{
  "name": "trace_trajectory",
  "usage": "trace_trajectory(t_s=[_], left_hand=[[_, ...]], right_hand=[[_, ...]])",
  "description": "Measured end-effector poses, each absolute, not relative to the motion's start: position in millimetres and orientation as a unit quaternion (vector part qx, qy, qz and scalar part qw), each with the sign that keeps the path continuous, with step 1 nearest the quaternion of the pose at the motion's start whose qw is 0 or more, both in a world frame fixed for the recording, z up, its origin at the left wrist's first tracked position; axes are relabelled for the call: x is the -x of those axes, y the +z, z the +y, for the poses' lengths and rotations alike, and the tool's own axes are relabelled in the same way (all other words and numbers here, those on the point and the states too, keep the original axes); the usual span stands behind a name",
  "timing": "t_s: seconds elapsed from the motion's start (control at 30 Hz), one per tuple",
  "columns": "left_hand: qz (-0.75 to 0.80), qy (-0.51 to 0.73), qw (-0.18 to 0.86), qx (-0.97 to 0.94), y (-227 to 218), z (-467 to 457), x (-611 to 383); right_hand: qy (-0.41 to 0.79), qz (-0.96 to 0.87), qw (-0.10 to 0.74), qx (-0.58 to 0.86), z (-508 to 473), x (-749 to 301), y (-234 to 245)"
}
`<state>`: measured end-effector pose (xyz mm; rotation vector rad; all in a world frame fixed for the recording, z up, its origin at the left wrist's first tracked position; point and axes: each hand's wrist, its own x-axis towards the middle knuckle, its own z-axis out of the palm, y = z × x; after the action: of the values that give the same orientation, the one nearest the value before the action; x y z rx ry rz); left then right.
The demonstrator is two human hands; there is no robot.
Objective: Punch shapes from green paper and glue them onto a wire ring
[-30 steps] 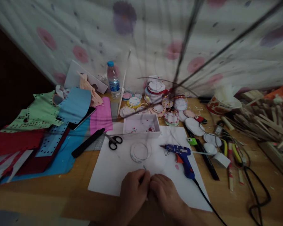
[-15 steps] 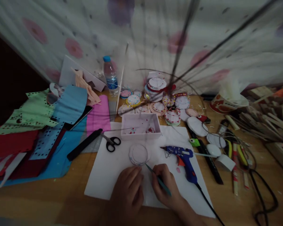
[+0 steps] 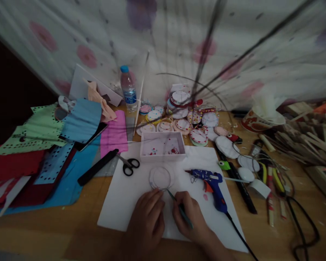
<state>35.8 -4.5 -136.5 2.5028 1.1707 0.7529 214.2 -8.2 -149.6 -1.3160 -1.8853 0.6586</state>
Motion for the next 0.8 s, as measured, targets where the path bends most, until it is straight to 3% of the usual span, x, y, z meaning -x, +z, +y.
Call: trace_trajectory(t_s=[0.8], left_hand=[[0.407, 0.249, 0.172, -0.862, -142.4, -6.7, -32.3]], right_hand=[[0.209, -0.765, 0.376, 0.48, -11.4, -214.6, -145.4]])
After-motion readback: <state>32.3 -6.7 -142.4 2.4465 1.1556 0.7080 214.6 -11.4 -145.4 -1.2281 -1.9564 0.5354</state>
